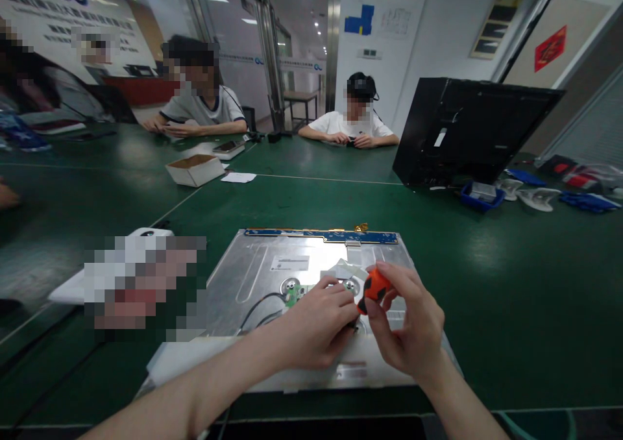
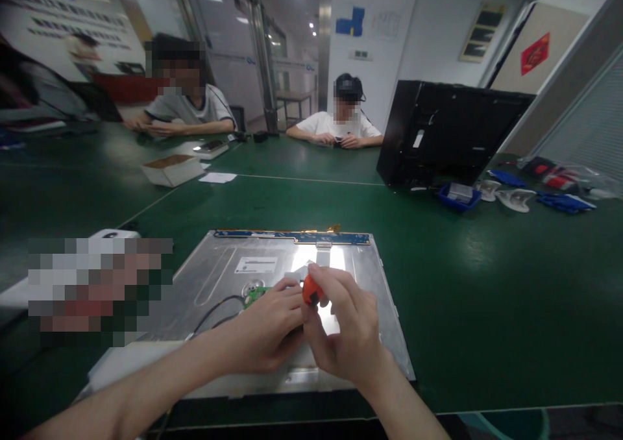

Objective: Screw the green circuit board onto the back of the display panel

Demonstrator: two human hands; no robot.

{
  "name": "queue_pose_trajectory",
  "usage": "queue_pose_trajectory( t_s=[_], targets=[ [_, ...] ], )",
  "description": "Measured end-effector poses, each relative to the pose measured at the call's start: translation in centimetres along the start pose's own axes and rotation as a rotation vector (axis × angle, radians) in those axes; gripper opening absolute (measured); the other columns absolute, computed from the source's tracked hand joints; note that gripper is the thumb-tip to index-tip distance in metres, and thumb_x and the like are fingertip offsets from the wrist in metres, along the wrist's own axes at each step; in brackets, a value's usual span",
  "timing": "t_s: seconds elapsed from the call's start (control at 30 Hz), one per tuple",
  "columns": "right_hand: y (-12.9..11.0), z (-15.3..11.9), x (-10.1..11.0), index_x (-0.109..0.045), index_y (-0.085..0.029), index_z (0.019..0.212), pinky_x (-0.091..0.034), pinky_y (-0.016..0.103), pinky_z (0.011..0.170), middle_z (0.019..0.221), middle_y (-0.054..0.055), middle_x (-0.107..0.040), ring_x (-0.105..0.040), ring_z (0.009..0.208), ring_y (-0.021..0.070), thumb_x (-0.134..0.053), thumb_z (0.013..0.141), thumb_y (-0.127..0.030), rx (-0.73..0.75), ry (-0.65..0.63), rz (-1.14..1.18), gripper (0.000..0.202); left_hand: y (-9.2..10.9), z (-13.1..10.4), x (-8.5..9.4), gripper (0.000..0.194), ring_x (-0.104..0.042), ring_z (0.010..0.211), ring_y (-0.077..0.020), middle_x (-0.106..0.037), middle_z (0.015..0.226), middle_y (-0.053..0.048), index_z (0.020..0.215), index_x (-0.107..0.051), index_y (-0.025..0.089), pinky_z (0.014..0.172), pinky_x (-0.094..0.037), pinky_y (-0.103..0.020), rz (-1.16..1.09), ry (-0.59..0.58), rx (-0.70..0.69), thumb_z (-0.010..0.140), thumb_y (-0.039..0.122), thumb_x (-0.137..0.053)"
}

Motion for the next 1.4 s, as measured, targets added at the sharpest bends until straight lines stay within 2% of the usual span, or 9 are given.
queue_pose_trajectory(
  t_s=[0.07, 0.17, 0.3, 0.37, 0.57, 0.77, 1.0, 1.17, 1.4],
  targets=[
    [0.07, -0.11, 0.08, -0.047, -0.018, 0.138, -0.056, 0.025, 0.049, 0.105, 0.011, -0.068, -0.066, 0.077, 0.0175, -0.060, 0.090, -0.014, 0.005, 0.019, 0.017, 0.050, -0.02, 0.04, 0.06, 0.016, -0.062, 0.096, -0.0254, -0.068, 0.101, -0.008, 0.098, -0.061, 0.019, 0.097, -0.041, -0.044, -0.003, -0.001, 0.009, 0.083, 0.014, -0.058],
    [-0.11, -0.10, 0.22, -0.049, -0.020, 0.136, -0.060, 0.028, 0.057, 0.104, 0.010, -0.065, -0.067, 0.085, 0.0191, -0.063, 0.089, -0.013, 0.036, 0.043, 0.032, 0.050, -0.07, 0.08, 0.05, 0.016, -0.062, 0.096, -0.0253, -0.068, 0.100, -0.008, 0.099, -0.061, 0.018, 0.096, -0.042, -0.043, -0.007, 0.002, 0.013, 0.084, 0.014, -0.058],
    [-0.21, 0.16, 0.27, -0.054, -0.022, 0.134, -0.059, 0.025, 0.056, 0.105, 0.008, -0.060, -0.065, 0.078, 0.0147, -0.061, 0.090, -0.013, 0.028, 0.039, -0.004, 0.046, -0.10, 0.04, -0.14, 0.016, -0.062, 0.098, -0.0261, -0.069, 0.101, -0.008, 0.100, -0.062, 0.019, 0.098, -0.041, -0.045, -0.007, 0.006, -0.001, 0.085, 0.015, -0.058],
    [-0.22, 0.22, 0.18, -0.053, -0.023, 0.137, -0.058, 0.025, 0.054, 0.103, 0.007, -0.061, -0.066, 0.078, 0.0153, -0.059, 0.092, -0.013, 0.018, 0.022, -0.023, 0.046, -0.11, -0.01, -0.19, 0.015, -0.063, 0.099, -0.0264, -0.069, 0.102, -0.008, 0.100, -0.062, 0.020, 0.099, -0.040, -0.045, -0.002, 0.013, -0.008, 0.086, 0.016, -0.058],
    [-0.03, -0.06, -0.22, -0.044, -0.019, 0.144, -0.062, 0.030, 0.064, 0.109, 0.011, -0.069, -0.069, 0.087, 0.0188, -0.051, 0.092, -0.010, 0.019, -0.020, 0.011, 0.053, -0.12, 0.00, -0.18, 0.014, -0.062, 0.101, -0.0268, -0.069, 0.104, -0.009, 0.101, -0.062, 0.021, 0.097, -0.040, -0.044, -0.008, 0.005, -0.010, 0.088, 0.018, -0.058],
    [0.30, -0.24, -0.20, -0.044, -0.019, 0.139, -0.055, 0.024, 0.048, 0.106, 0.011, -0.069, -0.067, 0.079, 0.0175, -0.059, 0.090, -0.012, 0.004, 0.001, 0.043, 0.052, -0.16, 0.00, -0.15, 0.013, -0.062, 0.097, -0.0262, -0.069, 0.102, -0.008, 0.099, -0.062, 0.020, 0.097, -0.040, -0.044, -0.006, 0.006, -0.003, 0.087, 0.017, -0.058],
    [0.17, 0.13, 0.32, -0.053, -0.024, 0.131, -0.061, 0.027, 0.056, 0.106, 0.008, -0.060, -0.066, 0.078, 0.0153, -0.062, 0.090, -0.013, 0.001, 0.060, -0.009, 0.043, -0.10, -0.03, 0.03, 0.012, -0.062, 0.097, -0.0262, -0.069, 0.101, -0.008, 0.097, -0.061, 0.020, 0.096, -0.040, -0.044, -0.020, 0.025, -0.007, 0.086, 0.016, -0.057],
    [0.00, 0.27, 0.10, -0.052, -0.021, 0.136, -0.061, 0.028, 0.058, 0.106, 0.009, -0.065, -0.068, 0.079, 0.0163, -0.056, 0.091, -0.011, -0.007, 0.012, -0.013, 0.046, -0.12, -0.03, 0.12, 0.016, -0.063, 0.097, -0.0264, -0.069, 0.101, -0.008, 0.101, -0.061, 0.020, 0.097, -0.040, -0.044, -0.021, 0.021, 0.001, 0.086, 0.017, -0.058],
    [0.29, -0.05, -0.10, -0.046, -0.020, 0.138, -0.053, 0.023, 0.045, 0.102, 0.009, -0.070, -0.063, 0.067, 0.0139, -0.058, 0.091, -0.014, -0.015, 0.004, -0.011, 0.049, -0.10, -0.07, 0.13, 0.019, -0.062, 0.097, -0.0262, -0.069, 0.101, -0.008, 0.103, -0.061, 0.021, 0.098, -0.039, -0.045, -0.012, 0.030, 0.001, 0.085, 0.016, -0.057]
  ],
)
Point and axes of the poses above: each hand's wrist, its own z-axis towards the middle knuckle, its own x-axis out of the back of the hand, y = z × x, the point moved 8 cm from there along z, towards the middle knuckle
